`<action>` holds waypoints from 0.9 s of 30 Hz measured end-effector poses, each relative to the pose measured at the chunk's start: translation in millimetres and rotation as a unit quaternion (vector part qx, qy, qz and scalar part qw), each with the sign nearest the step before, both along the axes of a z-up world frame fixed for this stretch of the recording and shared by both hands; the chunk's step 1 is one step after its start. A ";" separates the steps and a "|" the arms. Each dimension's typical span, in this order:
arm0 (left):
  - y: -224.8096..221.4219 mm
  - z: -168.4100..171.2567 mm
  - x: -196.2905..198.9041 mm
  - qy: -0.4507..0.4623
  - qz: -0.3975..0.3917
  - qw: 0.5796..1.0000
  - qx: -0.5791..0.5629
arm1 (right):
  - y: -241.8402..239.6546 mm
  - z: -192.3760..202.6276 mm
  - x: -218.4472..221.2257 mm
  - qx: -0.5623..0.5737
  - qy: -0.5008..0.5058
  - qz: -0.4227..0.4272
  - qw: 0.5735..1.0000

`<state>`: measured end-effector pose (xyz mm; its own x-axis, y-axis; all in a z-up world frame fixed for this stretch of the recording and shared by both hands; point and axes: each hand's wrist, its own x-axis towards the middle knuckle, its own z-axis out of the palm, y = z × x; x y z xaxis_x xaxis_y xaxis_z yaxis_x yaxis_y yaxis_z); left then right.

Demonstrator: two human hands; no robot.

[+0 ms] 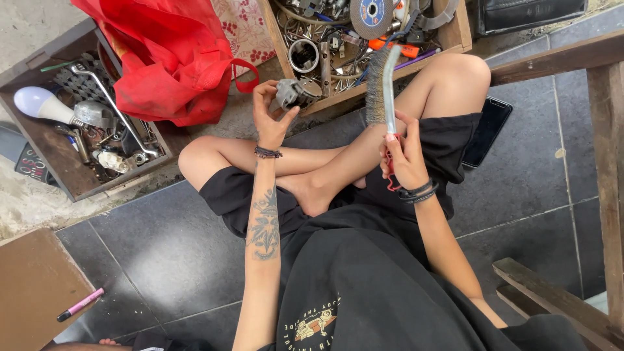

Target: Cleaning a metal engine component using a brush and cleaning solution while sitting on the floor.

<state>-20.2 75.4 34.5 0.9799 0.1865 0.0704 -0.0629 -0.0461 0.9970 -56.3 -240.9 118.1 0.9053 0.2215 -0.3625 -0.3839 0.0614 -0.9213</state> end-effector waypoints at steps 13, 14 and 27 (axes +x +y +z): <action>-0.2 14.8 0.4 -0.059 -0.138 0.988 0.044 | 82.5 -8.5 21.3 -0.184 -0.209 0.153 0.948; -6.5 11.8 -0.7 -0.056 -0.087 0.994 0.036 | 84.0 -0.8 19.5 -0.185 -0.199 0.153 0.950; -26.8 4.3 6.7 -0.089 0.101 0.981 0.140 | 111.5 -9.6 52.8 -0.156 -0.205 0.137 0.956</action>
